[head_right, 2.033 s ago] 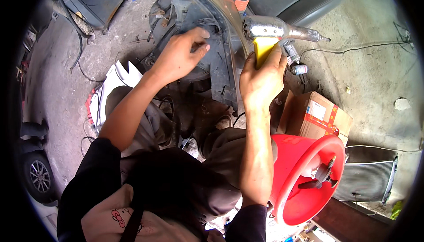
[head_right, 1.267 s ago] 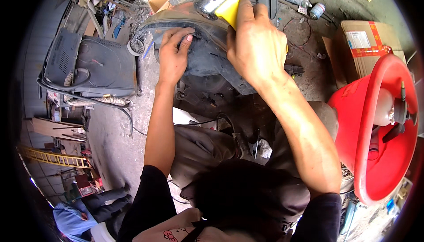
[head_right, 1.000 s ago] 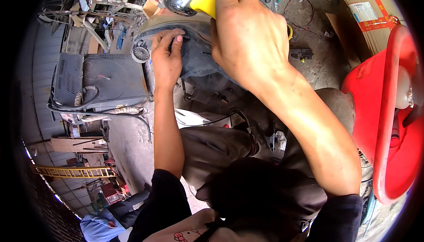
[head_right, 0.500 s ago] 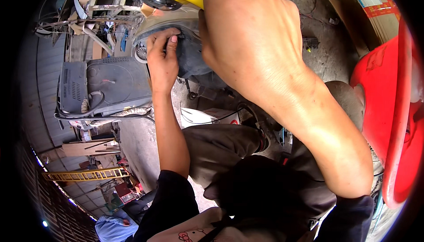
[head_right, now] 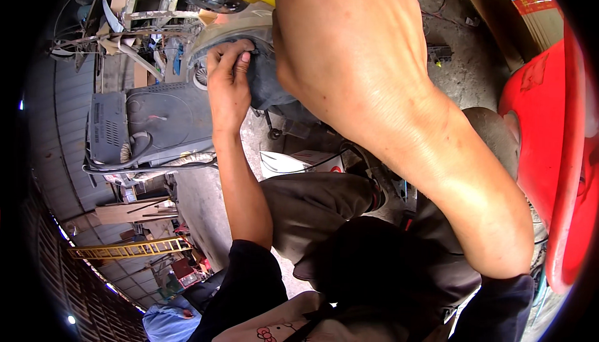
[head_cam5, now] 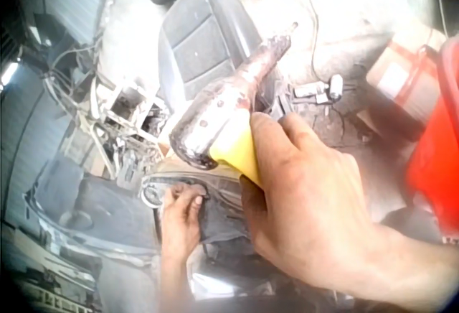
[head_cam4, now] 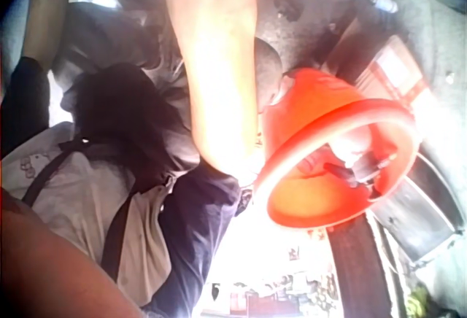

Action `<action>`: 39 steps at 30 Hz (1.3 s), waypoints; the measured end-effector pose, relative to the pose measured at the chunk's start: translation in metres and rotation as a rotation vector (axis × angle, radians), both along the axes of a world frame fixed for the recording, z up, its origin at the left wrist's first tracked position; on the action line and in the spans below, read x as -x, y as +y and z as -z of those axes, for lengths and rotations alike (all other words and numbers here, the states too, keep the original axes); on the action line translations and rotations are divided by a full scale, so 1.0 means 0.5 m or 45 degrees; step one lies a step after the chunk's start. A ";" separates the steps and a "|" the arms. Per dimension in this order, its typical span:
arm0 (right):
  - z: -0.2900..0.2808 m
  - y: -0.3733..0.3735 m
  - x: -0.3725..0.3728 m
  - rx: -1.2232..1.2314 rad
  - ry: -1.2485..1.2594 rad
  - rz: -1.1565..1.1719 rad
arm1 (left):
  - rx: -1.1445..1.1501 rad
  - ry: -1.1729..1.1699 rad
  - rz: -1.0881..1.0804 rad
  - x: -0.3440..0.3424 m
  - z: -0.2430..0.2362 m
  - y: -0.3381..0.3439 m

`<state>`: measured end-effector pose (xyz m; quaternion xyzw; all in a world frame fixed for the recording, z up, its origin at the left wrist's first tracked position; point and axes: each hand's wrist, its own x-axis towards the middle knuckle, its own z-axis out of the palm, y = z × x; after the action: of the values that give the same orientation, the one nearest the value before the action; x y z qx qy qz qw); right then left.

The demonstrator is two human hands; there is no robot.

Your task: The person uses a heat gun to apply heat to a plastic car bumper while holding a metal rod against the surface. They move the heat gun along the edge of the bumper and adjust the position of the metal rod to assist in the repair process.

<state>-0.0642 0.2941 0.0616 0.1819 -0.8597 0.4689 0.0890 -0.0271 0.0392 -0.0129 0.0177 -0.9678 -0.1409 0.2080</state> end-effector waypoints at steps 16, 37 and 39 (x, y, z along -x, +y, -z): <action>0.005 -0.001 0.001 0.018 0.033 0.018 | 0.058 -0.016 -0.072 -0.002 0.003 0.006; 0.014 0.004 0.003 0.038 0.048 0.005 | 0.009 0.007 -0.075 0.004 0.007 0.016; 0.008 0.004 -0.001 0.056 0.032 0.006 | 0.022 0.016 -0.083 0.004 0.007 0.015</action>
<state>-0.0637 0.2961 0.0576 0.1839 -0.8484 0.4852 0.1050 -0.0290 0.0467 -0.0164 0.0467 -0.9665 -0.1258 0.2189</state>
